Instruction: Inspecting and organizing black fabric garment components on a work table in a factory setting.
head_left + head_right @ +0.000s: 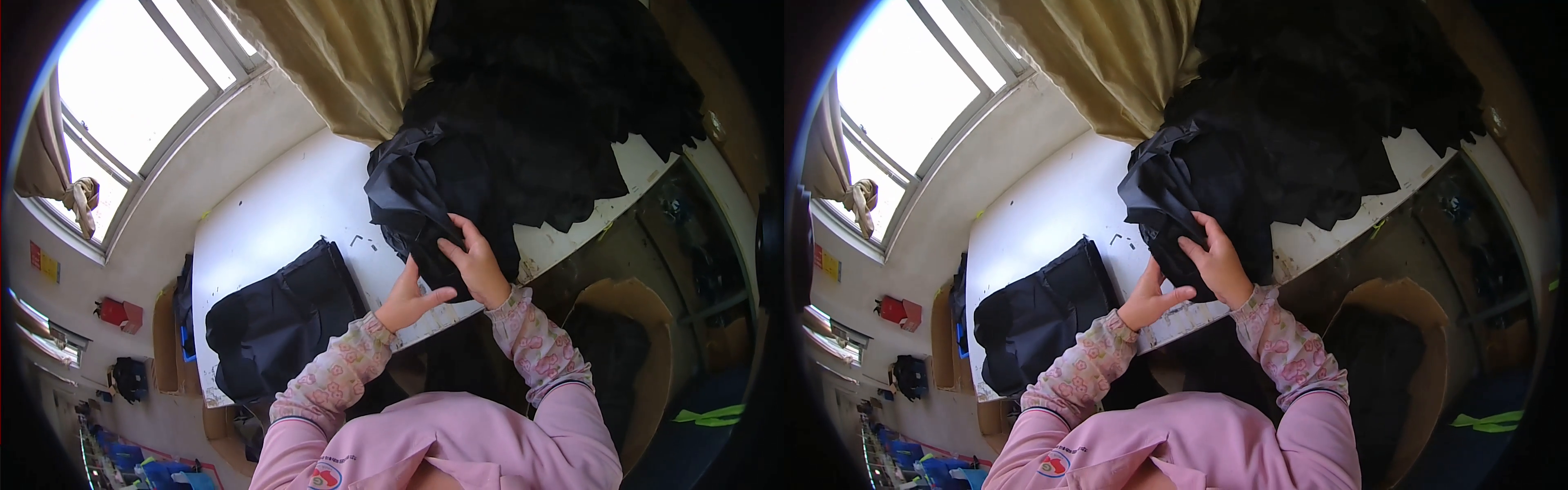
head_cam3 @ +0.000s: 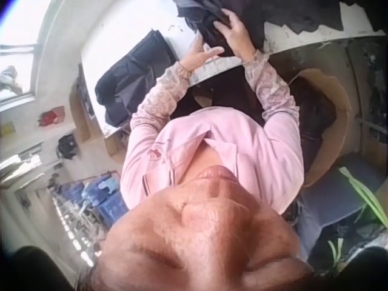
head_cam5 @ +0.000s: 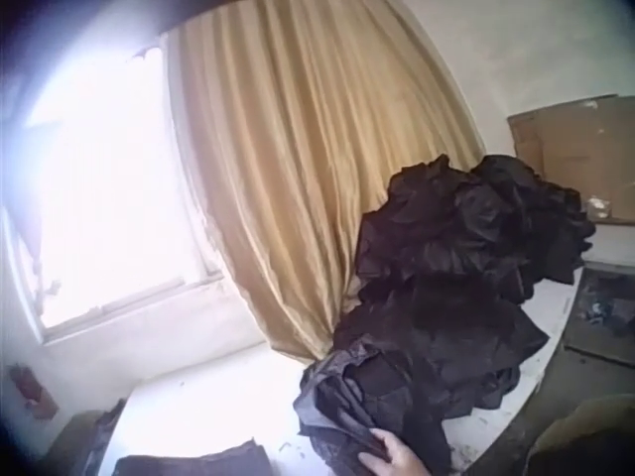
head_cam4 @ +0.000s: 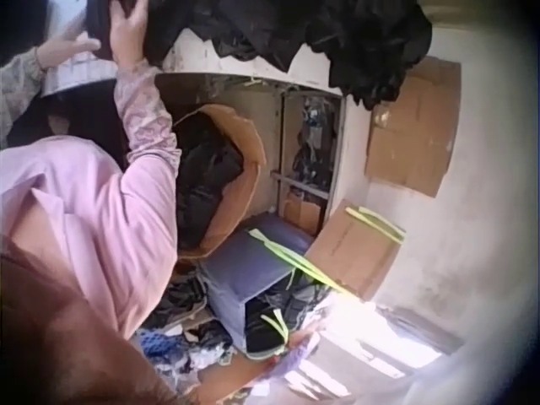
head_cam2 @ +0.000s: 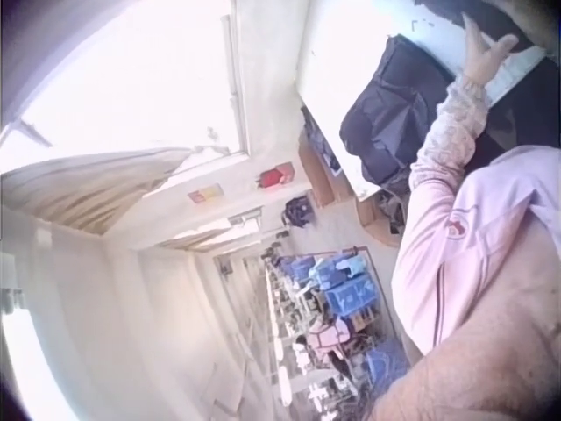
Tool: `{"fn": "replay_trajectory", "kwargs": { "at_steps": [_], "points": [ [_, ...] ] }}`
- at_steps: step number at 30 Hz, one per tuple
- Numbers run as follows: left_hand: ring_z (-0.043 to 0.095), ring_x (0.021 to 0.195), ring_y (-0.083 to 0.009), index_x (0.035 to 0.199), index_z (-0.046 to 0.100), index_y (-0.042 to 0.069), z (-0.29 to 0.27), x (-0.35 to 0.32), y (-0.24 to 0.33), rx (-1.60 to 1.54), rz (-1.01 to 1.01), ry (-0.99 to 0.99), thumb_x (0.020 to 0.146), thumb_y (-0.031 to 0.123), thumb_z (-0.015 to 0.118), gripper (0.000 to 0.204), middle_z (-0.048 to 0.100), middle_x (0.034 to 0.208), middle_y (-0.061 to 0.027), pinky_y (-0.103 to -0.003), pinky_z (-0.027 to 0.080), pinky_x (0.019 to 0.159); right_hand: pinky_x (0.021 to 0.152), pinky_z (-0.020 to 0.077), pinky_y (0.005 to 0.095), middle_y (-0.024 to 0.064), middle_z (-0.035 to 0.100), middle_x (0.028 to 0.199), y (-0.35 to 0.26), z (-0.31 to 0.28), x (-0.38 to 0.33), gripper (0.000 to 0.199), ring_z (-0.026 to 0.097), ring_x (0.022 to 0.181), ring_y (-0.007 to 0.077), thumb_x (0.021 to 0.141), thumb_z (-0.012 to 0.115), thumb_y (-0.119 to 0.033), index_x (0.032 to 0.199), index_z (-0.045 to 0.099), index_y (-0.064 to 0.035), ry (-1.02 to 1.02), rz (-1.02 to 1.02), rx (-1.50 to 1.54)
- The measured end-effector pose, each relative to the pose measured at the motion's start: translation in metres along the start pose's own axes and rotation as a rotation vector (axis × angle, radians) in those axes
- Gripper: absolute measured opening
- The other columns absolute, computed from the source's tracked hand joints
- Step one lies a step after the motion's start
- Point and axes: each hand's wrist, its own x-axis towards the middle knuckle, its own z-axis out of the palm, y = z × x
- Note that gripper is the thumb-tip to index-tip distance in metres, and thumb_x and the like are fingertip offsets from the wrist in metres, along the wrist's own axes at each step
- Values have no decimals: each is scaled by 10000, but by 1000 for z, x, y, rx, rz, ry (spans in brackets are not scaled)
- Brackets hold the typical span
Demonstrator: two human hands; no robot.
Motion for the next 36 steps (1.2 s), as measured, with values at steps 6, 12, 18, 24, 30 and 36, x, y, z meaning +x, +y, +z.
{"fn": "replay_trajectory", "kwargs": {
  "at_steps": [6, 12, 18, 24, 30, 36],
  "points": [
    [557, 990, -88, 1202, 550, 0, -49, 30, 36, -257, -163, 23, 896, 8, 617, 314, 620, 1095, -3, -252, 453, 901, 877, 495, 310, 164, 545, 1266, -119, -28, -17, 734, 599, 1076, 221, 801, 668, 41, 1443, 328, -59, -545, -220, -530],
    [577, 1032, -89, 1250, 544, 21, -89, 80, 87, -207, -89, -307, 898, 33, 617, 360, 623, 1145, -16, -242, 468, 903, 1069, 346, 491, 119, 326, 1483, -144, 13, -20, 862, 391, 1318, 335, 627, 770, -21, 1400, 425, -183, -537, -1002, -1335],
    [516, 1197, -226, 1435, 295, 80, -86, 80, 104, -922, -64, -70, 899, 177, 641, 646, 494, 1327, -111, -337, 403, 1008, 940, 466, 430, 100, 642, 972, -148, 13, 27, 195, 634, 938, 275, 791, 604, -48, 973, 658, -93, -10, -1262, -989],
    [100, 1440, -378, 1487, 44, -14, -39, 0, 104, 334, 263, 28, 608, 439, 870, 1289, 95, 1537, -248, -487, 94, 1153, 638, 523, 390, 120, 630, 875, -180, 40, 68, 186, 634, 743, 346, 842, 555, -43, 1003, 627, -103, 269, -1107, -866],
    [166, 1395, -458, 1466, 133, -12, -40, 17, 100, 783, 262, 593, 677, 159, 780, 1034, 119, 1500, -298, -494, 148, 1144, 678, 505, 416, 194, 642, 964, -149, 69, 67, 189, 626, 815, 400, 879, 568, -101, 1057, 586, -42, -57, -816, -694],
    [460, 1245, -254, 1371, 340, -20, -99, 22, 114, 220, 98, 430, 753, 23, 633, 685, 445, 1373, -164, -350, 335, 1062, 720, 477, 346, 205, 631, 861, -118, 59, 49, 219, 636, 823, 309, 878, 630, -155, 1000, 568, 15, -398, -600, -639]
  ]
}}
